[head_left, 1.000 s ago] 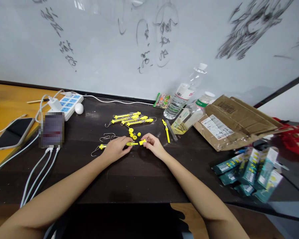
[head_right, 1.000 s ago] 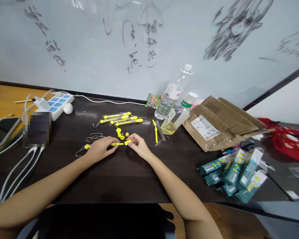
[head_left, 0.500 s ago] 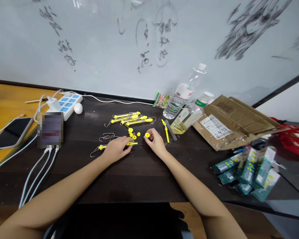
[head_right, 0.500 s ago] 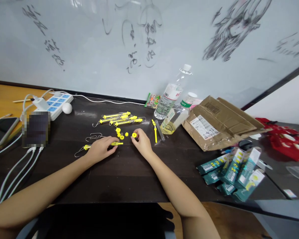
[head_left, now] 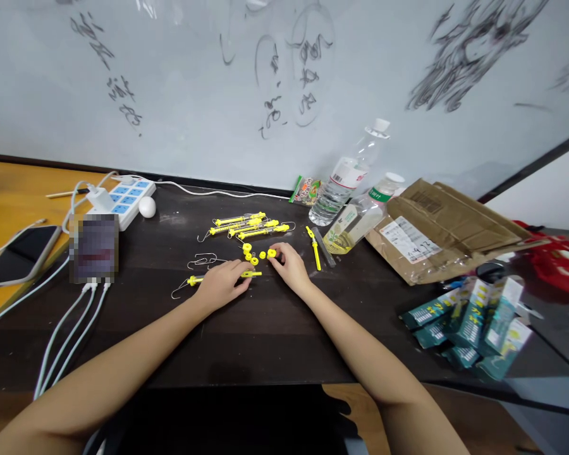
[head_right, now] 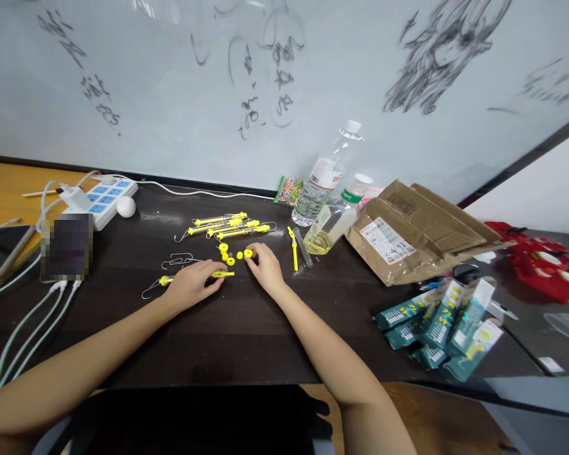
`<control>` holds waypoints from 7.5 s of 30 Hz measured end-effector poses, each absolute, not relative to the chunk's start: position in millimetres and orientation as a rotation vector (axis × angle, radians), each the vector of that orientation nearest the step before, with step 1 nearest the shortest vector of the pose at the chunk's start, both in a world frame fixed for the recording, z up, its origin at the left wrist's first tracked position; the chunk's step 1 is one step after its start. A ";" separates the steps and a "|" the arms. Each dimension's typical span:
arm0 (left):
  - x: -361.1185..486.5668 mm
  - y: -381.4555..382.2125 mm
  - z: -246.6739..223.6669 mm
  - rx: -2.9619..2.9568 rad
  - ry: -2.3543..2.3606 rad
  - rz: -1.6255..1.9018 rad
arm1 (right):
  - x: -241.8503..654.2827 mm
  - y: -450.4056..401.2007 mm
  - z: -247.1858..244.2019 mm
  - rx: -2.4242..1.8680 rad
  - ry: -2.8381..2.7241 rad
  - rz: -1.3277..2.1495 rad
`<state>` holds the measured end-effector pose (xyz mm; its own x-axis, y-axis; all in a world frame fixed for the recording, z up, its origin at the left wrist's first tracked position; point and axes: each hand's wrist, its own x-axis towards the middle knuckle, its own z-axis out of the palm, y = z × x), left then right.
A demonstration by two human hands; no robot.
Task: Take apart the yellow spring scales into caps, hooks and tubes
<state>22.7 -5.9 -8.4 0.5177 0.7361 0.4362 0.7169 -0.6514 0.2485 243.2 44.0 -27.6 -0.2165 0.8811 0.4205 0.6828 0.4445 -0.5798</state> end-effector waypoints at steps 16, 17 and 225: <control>18.6 -3.7 -8.6 2.692 1.318 0.783 | 234.2 6.4 -10.0 -1.066 -2.041 0.284; 18.4 -3.7 -8.7 2.690 1.311 0.785 | 232.8 4.7 -9.9 -1.023 -2.077 0.318; 28.3 -10.2 -5.0 1.278 0.678 0.633 | 300.6 43.2 2.0 -2.010 -1.916 -0.394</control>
